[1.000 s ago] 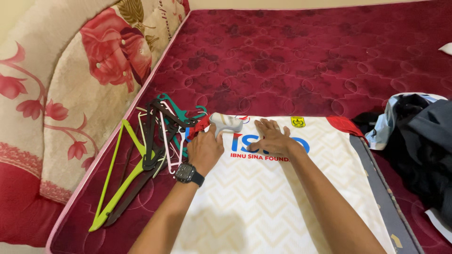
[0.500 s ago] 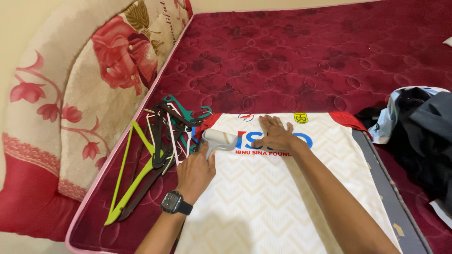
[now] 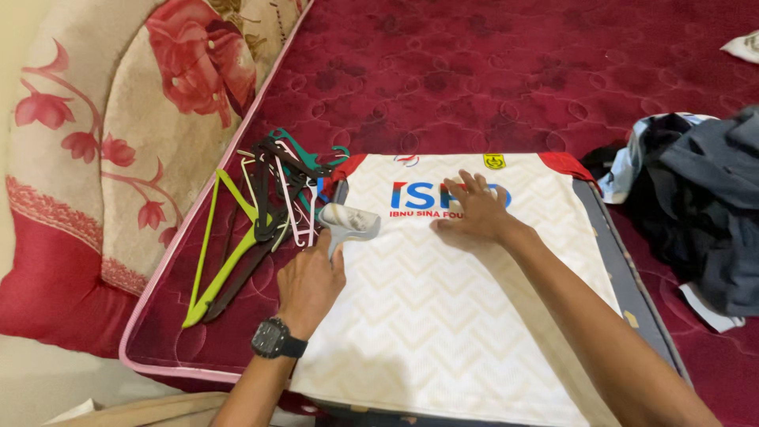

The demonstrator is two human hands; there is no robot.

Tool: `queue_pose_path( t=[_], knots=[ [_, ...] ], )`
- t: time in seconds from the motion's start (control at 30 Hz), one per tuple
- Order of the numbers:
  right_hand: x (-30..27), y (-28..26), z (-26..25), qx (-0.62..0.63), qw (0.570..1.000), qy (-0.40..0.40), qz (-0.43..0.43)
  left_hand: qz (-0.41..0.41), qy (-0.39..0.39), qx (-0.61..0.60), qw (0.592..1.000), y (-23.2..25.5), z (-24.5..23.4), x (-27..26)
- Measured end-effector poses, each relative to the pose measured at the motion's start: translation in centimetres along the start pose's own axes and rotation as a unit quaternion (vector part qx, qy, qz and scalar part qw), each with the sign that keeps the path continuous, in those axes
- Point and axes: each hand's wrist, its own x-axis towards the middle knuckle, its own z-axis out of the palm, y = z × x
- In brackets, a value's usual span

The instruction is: The person irons a white and red sports jersey on a portable ironing board, then hangs it on a hanger and places it on a clothes rack. Afterwards, the person picks up a blue polo shirt from a pile and lays it flat on the ironing board.

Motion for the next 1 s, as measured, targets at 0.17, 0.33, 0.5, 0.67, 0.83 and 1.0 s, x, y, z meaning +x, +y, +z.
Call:
queue_pose_path(
  t=[0.17,0.33,0.5,0.67,0.83,1.0],
  knots=[
    [-5.9,-1.1,-0.7,0.020,0.999,0.015,-0.046,-0.032,-0.027,0.006,0.999,0.1,-1.6,-2.5],
    [-11.3,-4.1,-0.8,0.054,0.995,0.026,-0.078,-0.050,-0.019,0.009,0.999,0.2,-3.1,-6.0],
    [-16.0,-8.6,-0.4,0.142,0.978,0.065,-0.139,-0.080,-0.024,0.020,0.996,0.3,-4.6,-9.3],
    [-19.0,-13.4,0.1,0.227,0.957,0.091,-0.159,-0.117,-0.036,-0.016,0.992,0.1,-5.8,-11.4],
    [-19.0,-18.3,-0.1,0.381,0.921,0.015,-0.080,-0.121,0.018,-0.097,0.988,0.8,-5.5,-12.1],
    [-17.2,-20.9,0.3,0.525,0.848,0.058,-0.050,-0.064,0.004,-0.160,0.985,2.2,-3.9,-11.3]
  ],
)
